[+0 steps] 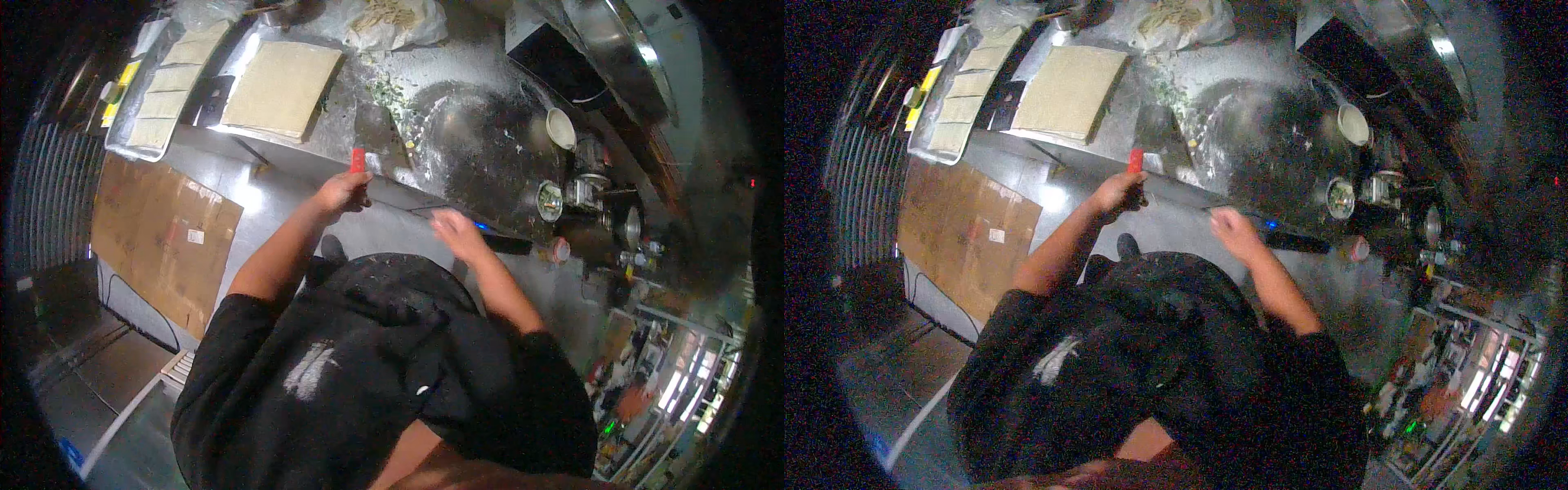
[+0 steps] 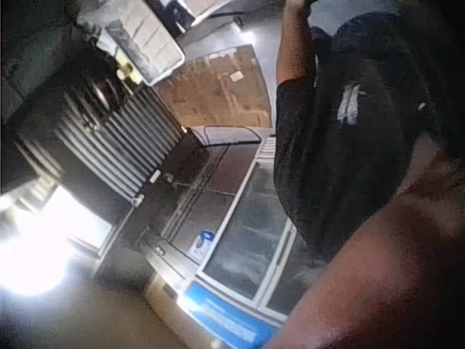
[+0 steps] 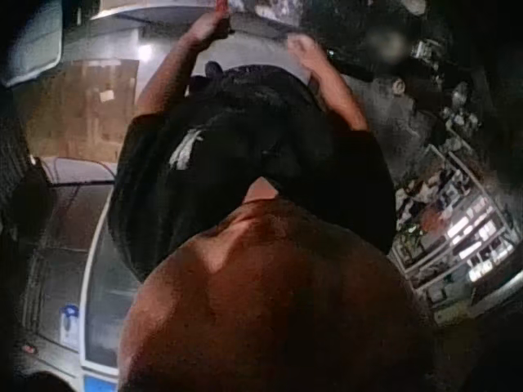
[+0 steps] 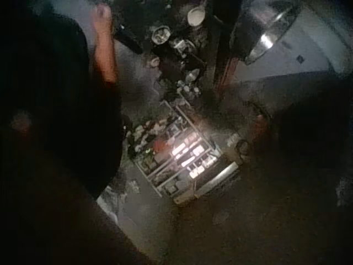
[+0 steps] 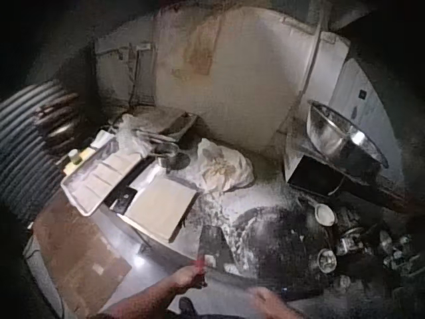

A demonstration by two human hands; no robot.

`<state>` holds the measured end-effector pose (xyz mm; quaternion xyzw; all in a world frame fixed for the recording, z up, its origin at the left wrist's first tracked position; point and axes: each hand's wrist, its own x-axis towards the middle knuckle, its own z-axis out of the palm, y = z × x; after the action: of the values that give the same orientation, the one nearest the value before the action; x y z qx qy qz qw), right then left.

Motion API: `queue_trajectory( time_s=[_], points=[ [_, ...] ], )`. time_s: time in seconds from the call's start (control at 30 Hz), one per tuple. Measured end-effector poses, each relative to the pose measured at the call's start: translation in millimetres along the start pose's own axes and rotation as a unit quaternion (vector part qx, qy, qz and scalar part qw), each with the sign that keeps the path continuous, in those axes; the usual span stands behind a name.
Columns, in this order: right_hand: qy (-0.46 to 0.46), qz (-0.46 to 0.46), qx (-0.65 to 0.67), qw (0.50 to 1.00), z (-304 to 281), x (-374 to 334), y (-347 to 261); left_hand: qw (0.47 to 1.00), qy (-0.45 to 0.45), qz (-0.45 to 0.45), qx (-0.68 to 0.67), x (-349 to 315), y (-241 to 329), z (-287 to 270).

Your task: The person places chopped green vegetables onto square sheets of dough, folds them into packets, and stacks them on a tray. The person then scrapes the work surface clean with a bench scraper.

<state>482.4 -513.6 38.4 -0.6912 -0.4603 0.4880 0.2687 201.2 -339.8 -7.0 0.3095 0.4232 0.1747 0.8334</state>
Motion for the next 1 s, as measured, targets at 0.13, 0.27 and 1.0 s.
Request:
queue_trajectory(
  time_s=[0.13, 0.27, 1.0],
  points=[
    [0.037, 0.014, 0.092, 0.995, 63, 84, -93, 0.977, 0.064, 0.096, 0.18, -25, 34, 46],
    [0.226, -0.025, -0.118, 0.967, 78, 127, -136, 0.762, 0.048, 0.261, 0.591, -37, 52, 63],
    [0.359, 0.08, -0.308, 0.877, -257, 267, 33, 0.822, 0.197, 0.075, 0.529, 1, 112, -74]
  ],
)
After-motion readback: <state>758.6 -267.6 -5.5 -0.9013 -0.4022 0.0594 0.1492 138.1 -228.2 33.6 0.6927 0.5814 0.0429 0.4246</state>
